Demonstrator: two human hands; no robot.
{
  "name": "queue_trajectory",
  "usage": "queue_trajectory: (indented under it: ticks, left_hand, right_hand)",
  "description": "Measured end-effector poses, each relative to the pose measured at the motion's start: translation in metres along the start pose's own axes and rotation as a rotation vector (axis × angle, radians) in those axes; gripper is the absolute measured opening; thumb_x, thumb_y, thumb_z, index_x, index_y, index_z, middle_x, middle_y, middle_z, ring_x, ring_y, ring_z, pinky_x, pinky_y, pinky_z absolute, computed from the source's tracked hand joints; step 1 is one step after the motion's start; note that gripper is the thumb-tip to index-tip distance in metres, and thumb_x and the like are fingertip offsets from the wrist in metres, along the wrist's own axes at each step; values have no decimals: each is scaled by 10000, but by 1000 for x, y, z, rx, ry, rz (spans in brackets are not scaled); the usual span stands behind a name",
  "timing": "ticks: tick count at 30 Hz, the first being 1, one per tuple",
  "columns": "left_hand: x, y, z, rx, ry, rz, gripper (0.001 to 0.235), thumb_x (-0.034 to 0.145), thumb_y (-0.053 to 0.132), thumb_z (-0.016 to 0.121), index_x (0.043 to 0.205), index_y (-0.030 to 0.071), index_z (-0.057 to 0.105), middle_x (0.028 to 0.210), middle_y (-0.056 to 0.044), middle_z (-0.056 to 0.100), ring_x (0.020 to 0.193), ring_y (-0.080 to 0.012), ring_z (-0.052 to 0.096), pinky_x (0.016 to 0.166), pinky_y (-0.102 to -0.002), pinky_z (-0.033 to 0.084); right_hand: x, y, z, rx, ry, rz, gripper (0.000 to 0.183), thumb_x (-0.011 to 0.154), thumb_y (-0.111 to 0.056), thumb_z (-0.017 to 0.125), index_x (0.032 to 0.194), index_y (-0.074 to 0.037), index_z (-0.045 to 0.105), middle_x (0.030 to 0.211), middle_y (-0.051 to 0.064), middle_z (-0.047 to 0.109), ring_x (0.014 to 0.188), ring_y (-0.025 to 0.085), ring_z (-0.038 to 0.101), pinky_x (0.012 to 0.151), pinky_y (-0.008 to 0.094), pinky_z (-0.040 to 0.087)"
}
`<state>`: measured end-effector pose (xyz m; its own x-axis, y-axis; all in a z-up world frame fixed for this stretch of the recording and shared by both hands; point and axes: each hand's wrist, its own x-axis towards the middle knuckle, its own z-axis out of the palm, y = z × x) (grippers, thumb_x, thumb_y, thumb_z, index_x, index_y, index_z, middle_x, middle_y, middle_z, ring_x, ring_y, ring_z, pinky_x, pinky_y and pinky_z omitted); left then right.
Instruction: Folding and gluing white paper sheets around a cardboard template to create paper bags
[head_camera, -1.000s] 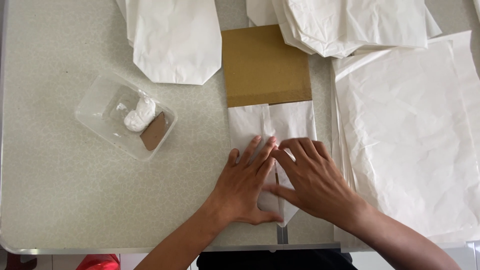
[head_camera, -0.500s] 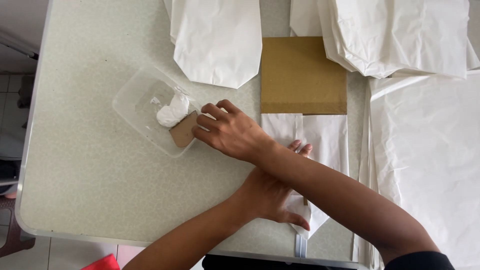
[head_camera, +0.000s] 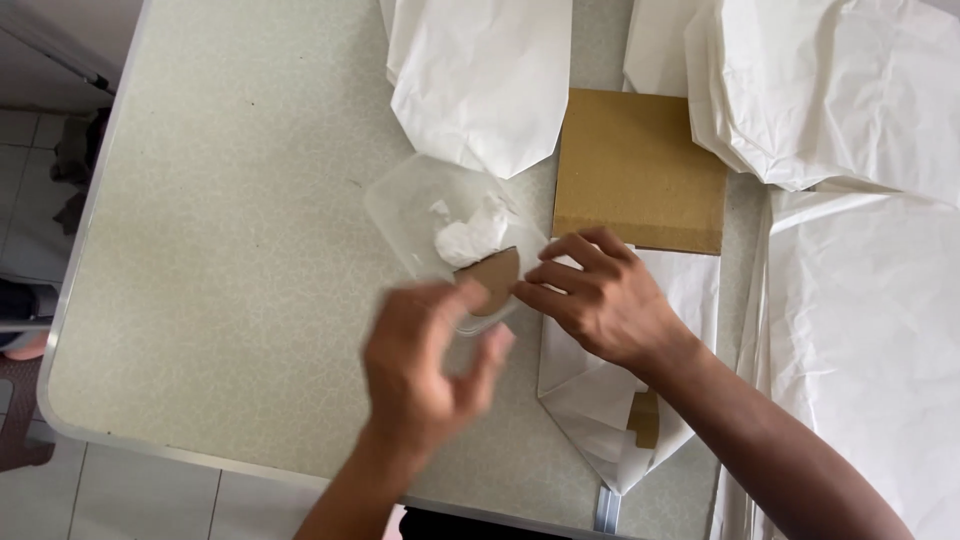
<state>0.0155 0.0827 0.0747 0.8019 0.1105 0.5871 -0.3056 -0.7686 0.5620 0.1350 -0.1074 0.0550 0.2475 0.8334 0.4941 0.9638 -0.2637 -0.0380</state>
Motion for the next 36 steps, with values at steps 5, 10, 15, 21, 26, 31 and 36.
queue_trajectory:
  ticks: [5,10,15,21,26,31,36]
  left_hand:
    - [13,-30,-1,-25,-25,-352,646,950,346,706,1383,-37,418,1130,-218,555,829,-313,672,663,-398,577]
    - [22,-45,25,-346,-286,-562,689,916,87,726,1489,-26,359,825,-141,647,559,-259,728,513,-350,590]
    - [26,-43,35,-292,-300,-403,581,895,1,687,1439,-45,488,781,-120,663,512,-210,702,432,-321,562]
    - [16,-37,43,-378,-257,-346,617,902,-21,686,1461,-74,431,774,-120,627,492,-202,676,398,-303,549]
    - [10,-40,51,-426,-303,-381,594,901,-4,691,1443,-74,457,768,-108,630,470,-188,668,376,-287,535]
    - [9,-42,52,-449,-320,-420,545,902,3,693,1414,-44,513,751,-94,640,426,-172,654,348,-260,520]
    - [5,-49,51,-449,-332,-431,537,910,6,690,1412,-51,509,756,-111,634,423,-193,660,342,-274,512]
  right_hand:
    - [-25,-21,-16,-67,30,112,145,950,-73,697,985,-197,764,899,-23,753,912,216,687,815,373,495]
    - [-47,-43,-22,-111,32,230,159,962,-157,662,854,-217,761,792,-27,732,865,193,689,808,366,506]
    - [-55,-51,-22,36,20,361,140,984,-310,675,956,-204,762,846,-27,736,842,195,682,774,355,508]
    - [-27,-36,-44,212,-105,422,75,937,-188,724,978,-143,767,837,30,746,749,241,722,655,341,556]
    - [-9,-31,-39,353,-239,311,134,932,-59,665,1021,-93,759,890,90,755,731,295,739,597,358,566]
    - [-10,-29,-17,398,-253,135,178,948,-16,595,1023,-75,745,842,111,744,695,268,731,581,333,564]
    - [-7,-26,-20,114,-186,82,182,971,-43,593,1024,-149,731,812,61,725,675,191,700,567,258,546]
